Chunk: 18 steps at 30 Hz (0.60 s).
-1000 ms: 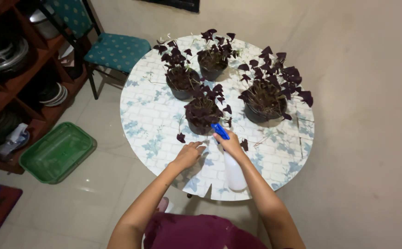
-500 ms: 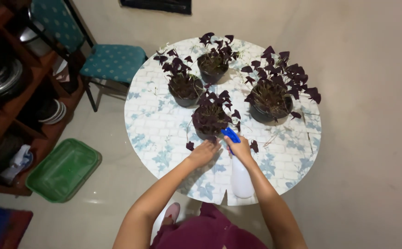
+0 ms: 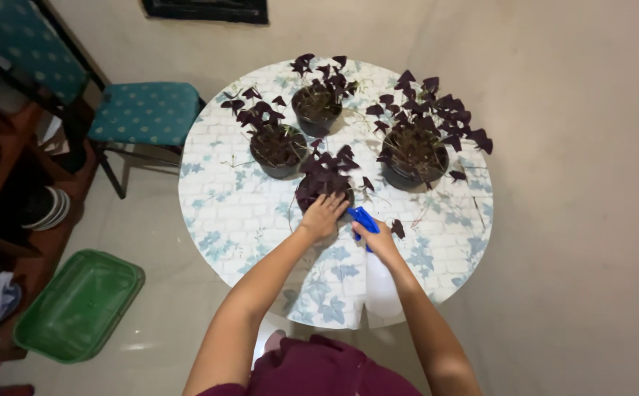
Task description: The person uses a spray bottle to mist four potted plants arranged on a round table. They systematically move around the table, spraying each plant's leaves and soil while occasionally adjusting the foliage with their free hand.
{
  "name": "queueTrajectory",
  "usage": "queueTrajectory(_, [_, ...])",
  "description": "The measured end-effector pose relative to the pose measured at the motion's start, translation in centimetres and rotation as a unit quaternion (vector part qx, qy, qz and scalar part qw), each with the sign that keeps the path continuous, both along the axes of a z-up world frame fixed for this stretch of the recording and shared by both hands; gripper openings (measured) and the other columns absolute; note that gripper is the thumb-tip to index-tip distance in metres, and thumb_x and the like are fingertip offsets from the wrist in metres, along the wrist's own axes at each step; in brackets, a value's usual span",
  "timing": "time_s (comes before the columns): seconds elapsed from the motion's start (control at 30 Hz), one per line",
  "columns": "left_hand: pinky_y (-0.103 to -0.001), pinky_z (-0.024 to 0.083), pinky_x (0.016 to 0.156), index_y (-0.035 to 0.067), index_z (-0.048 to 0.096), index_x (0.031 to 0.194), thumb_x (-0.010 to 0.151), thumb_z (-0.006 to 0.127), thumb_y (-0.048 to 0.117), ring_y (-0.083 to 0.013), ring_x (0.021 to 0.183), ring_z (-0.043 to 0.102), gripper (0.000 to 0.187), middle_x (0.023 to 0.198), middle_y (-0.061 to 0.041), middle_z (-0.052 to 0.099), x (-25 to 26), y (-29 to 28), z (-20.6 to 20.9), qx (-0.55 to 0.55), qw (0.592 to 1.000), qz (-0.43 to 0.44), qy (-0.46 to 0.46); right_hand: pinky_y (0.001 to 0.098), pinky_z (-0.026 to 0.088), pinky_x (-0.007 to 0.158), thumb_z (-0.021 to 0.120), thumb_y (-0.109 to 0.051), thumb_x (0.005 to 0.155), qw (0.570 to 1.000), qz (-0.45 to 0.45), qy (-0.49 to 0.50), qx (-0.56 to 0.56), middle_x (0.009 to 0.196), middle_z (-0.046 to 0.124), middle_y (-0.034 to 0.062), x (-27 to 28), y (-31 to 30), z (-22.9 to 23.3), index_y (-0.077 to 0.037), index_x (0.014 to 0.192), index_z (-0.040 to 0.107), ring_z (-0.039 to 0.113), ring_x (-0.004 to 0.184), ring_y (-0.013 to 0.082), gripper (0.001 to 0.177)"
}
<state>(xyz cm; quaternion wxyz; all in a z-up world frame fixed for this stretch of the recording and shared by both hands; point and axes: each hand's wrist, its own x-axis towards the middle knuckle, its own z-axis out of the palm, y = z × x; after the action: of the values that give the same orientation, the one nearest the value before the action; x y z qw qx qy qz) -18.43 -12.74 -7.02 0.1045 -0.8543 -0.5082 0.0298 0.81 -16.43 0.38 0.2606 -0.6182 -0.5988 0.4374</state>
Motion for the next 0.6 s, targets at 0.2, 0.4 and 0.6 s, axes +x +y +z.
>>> queueTrajectory(0.2, [-0.046,0.022,0.118,0.008,0.031,0.158,0.090,0.050,0.028,-0.0286,0.151,0.027,0.074,0.162,-0.009,0.037,-1.1,0.5,-1.5,0.030,1.000,-0.005,-0.004,0.0297,0.057,0.061,0.075,-0.049,0.086,0.998,-0.055,-0.003,-0.022,0.063,0.072,0.0070,-2.8,0.1,0.1,-0.011,0.077,0.075,0.074,0.063,0.0200,0.038])
queueTrajectory(0.4, [-0.046,0.023,0.117,0.007,0.040,0.154,0.094,0.051,0.032,-0.0290,0.150,0.028,0.065,0.159,-0.010,0.042,-1.4,0.5,-1.1,0.048,0.998,-0.020,-0.035,0.0305,0.054,0.062,0.070,-0.049,0.089,0.994,-0.088,-0.050,-0.031,0.056,0.069,0.0049,-3.2,0.6,-0.6,-0.014,0.069,0.074,0.072,0.059,0.0212,0.041])
queueTrajectory(0.6, [-0.047,0.021,0.119,0.007,0.037,0.156,0.097,0.042,0.061,-0.0270,0.150,0.028,0.080,0.159,-0.010,0.042,-2.2,0.1,-0.3,0.021,0.999,-0.045,-0.021,0.0396,0.055,0.078,0.078,-0.052,0.082,0.995,-0.095,-0.012,-0.037,0.086,0.075,0.0220,-2.5,1.6,-1.9,-0.001,0.095,0.077,0.074,0.090,0.0358,0.052])
